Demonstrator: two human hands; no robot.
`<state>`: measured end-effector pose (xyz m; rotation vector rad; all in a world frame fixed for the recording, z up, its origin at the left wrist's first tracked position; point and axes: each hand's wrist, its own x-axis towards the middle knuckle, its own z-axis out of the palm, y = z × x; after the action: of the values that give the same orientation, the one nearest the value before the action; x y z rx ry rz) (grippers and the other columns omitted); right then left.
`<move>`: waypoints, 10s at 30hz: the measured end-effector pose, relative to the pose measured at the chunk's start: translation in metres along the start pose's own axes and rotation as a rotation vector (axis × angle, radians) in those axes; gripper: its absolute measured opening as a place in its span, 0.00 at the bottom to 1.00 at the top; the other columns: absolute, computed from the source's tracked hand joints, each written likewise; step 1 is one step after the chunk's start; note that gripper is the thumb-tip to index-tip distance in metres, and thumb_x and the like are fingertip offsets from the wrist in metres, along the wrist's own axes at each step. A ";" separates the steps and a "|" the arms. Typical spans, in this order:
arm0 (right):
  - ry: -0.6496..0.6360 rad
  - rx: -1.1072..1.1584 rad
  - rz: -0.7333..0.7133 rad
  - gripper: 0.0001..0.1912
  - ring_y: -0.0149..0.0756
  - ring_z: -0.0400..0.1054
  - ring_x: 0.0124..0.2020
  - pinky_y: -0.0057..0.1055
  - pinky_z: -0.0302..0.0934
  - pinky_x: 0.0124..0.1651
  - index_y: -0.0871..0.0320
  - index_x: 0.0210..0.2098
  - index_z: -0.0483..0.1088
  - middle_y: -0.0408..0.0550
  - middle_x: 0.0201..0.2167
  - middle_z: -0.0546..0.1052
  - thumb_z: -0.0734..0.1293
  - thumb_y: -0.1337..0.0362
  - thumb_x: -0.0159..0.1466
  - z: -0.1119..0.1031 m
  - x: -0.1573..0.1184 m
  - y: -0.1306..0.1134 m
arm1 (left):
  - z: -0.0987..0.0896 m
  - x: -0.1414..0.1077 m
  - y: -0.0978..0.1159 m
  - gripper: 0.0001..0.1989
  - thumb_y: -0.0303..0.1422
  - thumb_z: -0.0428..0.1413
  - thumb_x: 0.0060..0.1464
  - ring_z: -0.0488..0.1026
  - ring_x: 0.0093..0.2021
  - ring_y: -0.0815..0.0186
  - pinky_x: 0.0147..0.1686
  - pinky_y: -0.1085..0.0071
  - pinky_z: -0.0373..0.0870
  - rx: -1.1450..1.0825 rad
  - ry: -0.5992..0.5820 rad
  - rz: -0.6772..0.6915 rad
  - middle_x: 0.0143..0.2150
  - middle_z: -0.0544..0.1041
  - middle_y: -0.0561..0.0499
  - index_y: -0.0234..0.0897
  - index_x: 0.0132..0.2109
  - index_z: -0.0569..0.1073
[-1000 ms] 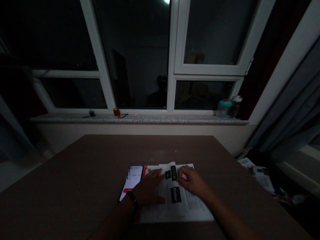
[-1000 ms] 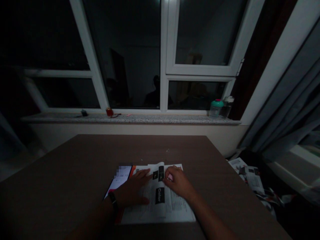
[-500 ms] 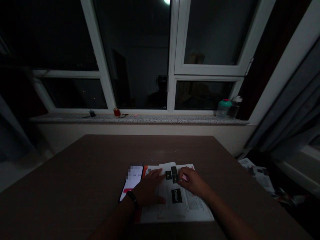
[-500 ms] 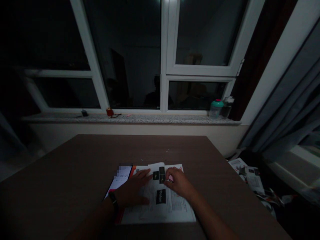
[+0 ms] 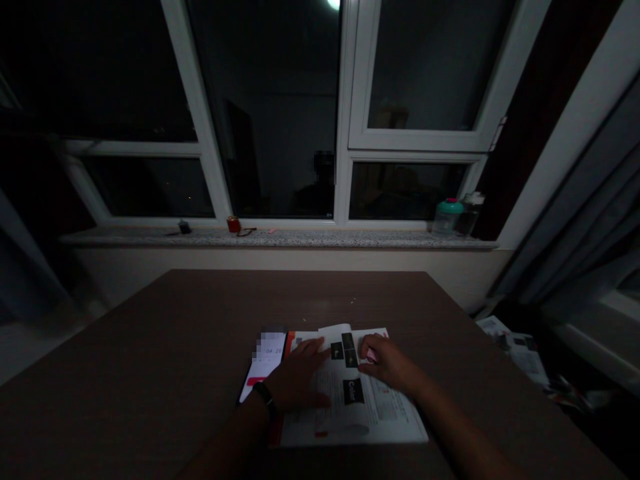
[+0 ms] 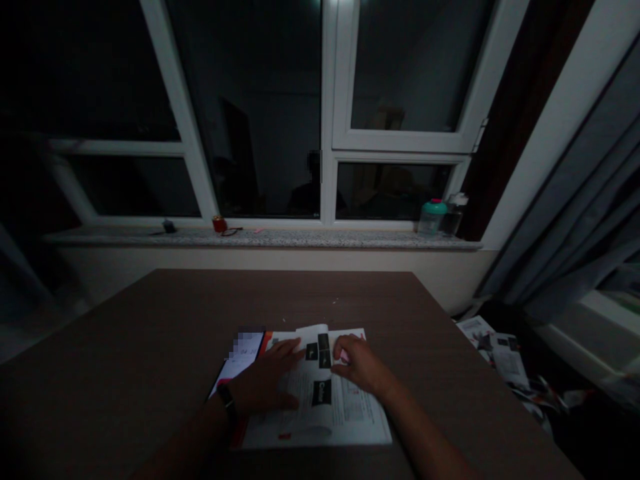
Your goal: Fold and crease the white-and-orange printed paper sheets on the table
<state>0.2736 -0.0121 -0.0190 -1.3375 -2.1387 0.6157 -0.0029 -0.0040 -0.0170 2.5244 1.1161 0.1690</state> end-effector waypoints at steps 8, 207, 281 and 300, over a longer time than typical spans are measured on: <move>-0.013 -0.018 -0.062 0.08 0.37 0.65 0.36 0.30 0.57 0.41 0.56 0.34 0.68 0.42 0.32 0.72 0.70 0.68 0.55 -0.005 -0.003 0.006 | -0.004 -0.001 0.006 0.49 0.51 0.65 0.43 0.44 0.69 0.46 0.64 0.50 0.48 0.012 -0.010 -0.020 0.71 0.48 0.41 0.42 0.67 0.56; 0.121 0.051 -0.054 0.06 0.32 0.66 0.30 0.25 0.56 0.34 0.58 0.28 0.67 0.42 0.29 0.72 0.64 0.75 0.56 0.019 0.016 0.013 | -0.009 -0.002 0.008 0.48 0.50 0.64 0.46 0.40 0.70 0.44 0.64 0.46 0.45 0.022 -0.061 -0.061 0.72 0.42 0.42 0.45 0.69 0.52; 0.115 0.213 -0.060 0.20 0.37 0.69 0.38 0.32 0.62 0.42 0.56 0.51 0.66 0.47 0.39 0.75 0.63 0.72 0.59 0.015 0.003 0.001 | -0.014 -0.005 0.027 0.22 0.32 0.56 0.57 0.56 0.66 0.55 0.65 0.55 0.52 -0.030 0.035 0.175 0.66 0.61 0.50 0.44 0.59 0.68; 0.045 0.244 -0.071 0.09 0.28 0.62 0.26 0.22 0.53 0.28 0.57 0.28 0.62 0.39 0.27 0.70 0.69 0.71 0.55 0.035 0.006 0.003 | -0.015 -0.007 0.036 0.39 0.58 0.59 0.47 0.55 0.66 0.48 0.63 0.50 0.51 -0.035 0.021 0.150 0.67 0.59 0.45 0.45 0.62 0.65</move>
<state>0.2509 -0.0089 -0.0464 -1.1278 -1.9923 0.7818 0.0132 -0.0270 0.0105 2.5804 0.9225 0.2533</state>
